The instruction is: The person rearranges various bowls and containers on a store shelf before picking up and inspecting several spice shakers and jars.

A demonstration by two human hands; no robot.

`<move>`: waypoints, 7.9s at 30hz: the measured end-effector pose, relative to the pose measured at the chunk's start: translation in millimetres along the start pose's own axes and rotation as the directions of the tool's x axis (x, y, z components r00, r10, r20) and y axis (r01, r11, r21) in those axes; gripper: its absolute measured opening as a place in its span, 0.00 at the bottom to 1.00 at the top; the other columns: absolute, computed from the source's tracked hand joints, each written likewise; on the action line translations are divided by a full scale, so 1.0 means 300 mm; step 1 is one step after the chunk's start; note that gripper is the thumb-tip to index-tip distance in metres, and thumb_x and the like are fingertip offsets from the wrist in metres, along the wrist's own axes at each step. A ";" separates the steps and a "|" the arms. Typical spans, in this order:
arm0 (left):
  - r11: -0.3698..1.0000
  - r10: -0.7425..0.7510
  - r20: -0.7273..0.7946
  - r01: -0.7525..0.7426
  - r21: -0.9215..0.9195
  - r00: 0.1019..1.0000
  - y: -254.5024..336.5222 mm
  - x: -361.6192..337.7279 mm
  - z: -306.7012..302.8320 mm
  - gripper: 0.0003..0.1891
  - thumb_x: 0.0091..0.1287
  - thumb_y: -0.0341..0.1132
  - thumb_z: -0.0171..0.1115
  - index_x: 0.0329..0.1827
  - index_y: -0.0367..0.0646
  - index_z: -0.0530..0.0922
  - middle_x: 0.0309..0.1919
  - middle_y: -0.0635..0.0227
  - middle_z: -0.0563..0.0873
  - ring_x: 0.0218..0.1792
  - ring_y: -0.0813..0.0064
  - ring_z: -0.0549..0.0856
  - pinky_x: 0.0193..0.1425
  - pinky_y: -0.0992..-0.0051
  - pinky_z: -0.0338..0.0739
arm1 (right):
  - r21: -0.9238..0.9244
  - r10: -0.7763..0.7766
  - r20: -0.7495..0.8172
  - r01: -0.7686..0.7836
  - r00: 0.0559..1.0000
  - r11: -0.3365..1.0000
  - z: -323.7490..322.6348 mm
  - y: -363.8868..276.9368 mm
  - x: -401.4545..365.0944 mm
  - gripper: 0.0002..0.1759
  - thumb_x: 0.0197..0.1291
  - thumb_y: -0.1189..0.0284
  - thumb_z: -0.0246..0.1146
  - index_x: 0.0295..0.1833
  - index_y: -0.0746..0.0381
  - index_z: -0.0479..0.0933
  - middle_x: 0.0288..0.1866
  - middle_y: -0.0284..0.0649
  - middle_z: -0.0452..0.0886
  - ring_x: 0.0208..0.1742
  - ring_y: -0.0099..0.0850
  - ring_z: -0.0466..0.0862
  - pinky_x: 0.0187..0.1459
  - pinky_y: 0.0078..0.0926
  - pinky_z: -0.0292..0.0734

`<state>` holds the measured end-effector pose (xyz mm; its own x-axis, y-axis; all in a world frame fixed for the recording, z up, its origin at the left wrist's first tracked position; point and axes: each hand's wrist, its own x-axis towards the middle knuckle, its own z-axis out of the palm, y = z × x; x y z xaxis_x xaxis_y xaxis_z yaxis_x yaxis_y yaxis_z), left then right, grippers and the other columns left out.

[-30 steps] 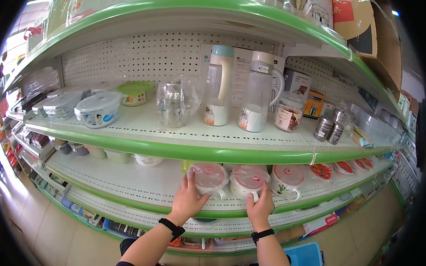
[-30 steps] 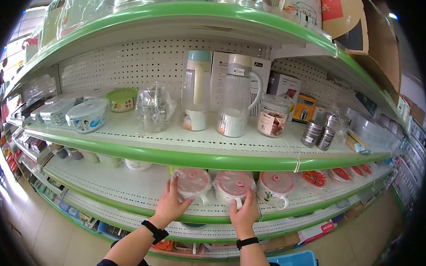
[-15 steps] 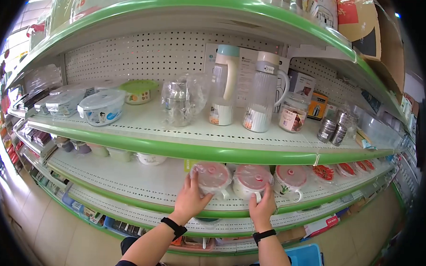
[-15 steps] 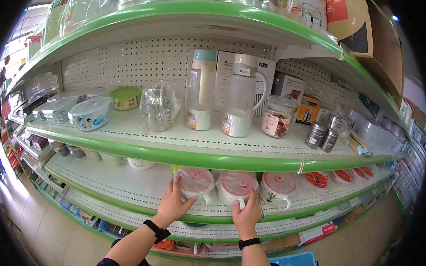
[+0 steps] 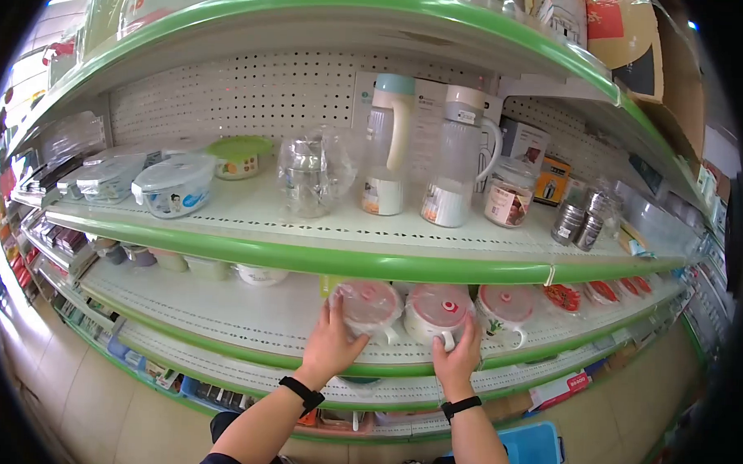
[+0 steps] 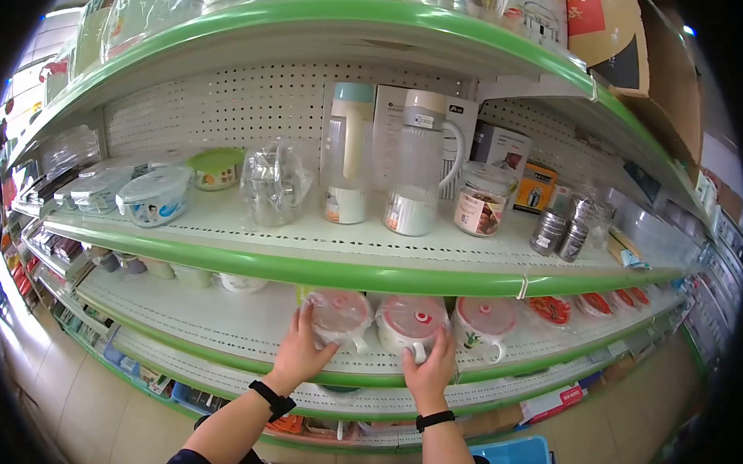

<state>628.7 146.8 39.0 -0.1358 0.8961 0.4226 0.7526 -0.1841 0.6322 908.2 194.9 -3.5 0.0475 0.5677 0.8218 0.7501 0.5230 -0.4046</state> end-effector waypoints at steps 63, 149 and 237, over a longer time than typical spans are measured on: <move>0.887 0.224 -0.382 -0.350 -0.302 0.897 0.351 0.531 -0.725 0.30 0.61 0.34 0.66 0.65 0.33 0.67 0.60 0.36 0.78 0.58 0.40 0.82 0.64 0.55 0.78 | 0.186 -0.206 0.533 0.124 0.821 0.975 -0.133 -0.962 0.885 0.31 0.62 0.63 0.71 0.67 0.68 0.75 0.50 0.58 0.88 0.52 0.59 0.88 0.53 0.49 0.82; 0.950 0.195 0.073 -0.170 -0.263 0.978 0.454 0.352 -0.863 0.48 0.60 0.47 0.82 0.75 0.24 0.69 0.52 0.49 0.89 0.48 0.69 0.89 0.52 0.70 0.85 | 0.871 0.069 0.259 -0.264 0.963 0.415 -0.051 -0.851 0.881 0.14 0.66 0.70 0.61 0.46 0.73 0.81 0.34 0.42 0.85 0.34 0.28 0.83 0.36 0.33 0.77; 0.997 0.064 -0.127 -0.059 0.043 0.990 0.308 0.382 -0.795 0.49 0.62 0.57 0.76 0.76 0.27 0.69 0.60 0.42 0.88 0.62 0.47 0.88 0.65 0.59 0.80 | -0.034 -0.108 0.199 0.117 0.974 0.992 -0.410 -0.360 0.850 0.14 0.67 0.66 0.68 0.50 0.65 0.81 0.42 0.51 0.90 0.46 0.53 0.89 0.46 0.51 0.84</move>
<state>529.1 136.2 300.7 -0.1681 0.8242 0.5408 0.7862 -0.2189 0.5779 920.2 204.9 299.0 -0.1666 0.6231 0.7642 0.7727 0.5640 -0.2914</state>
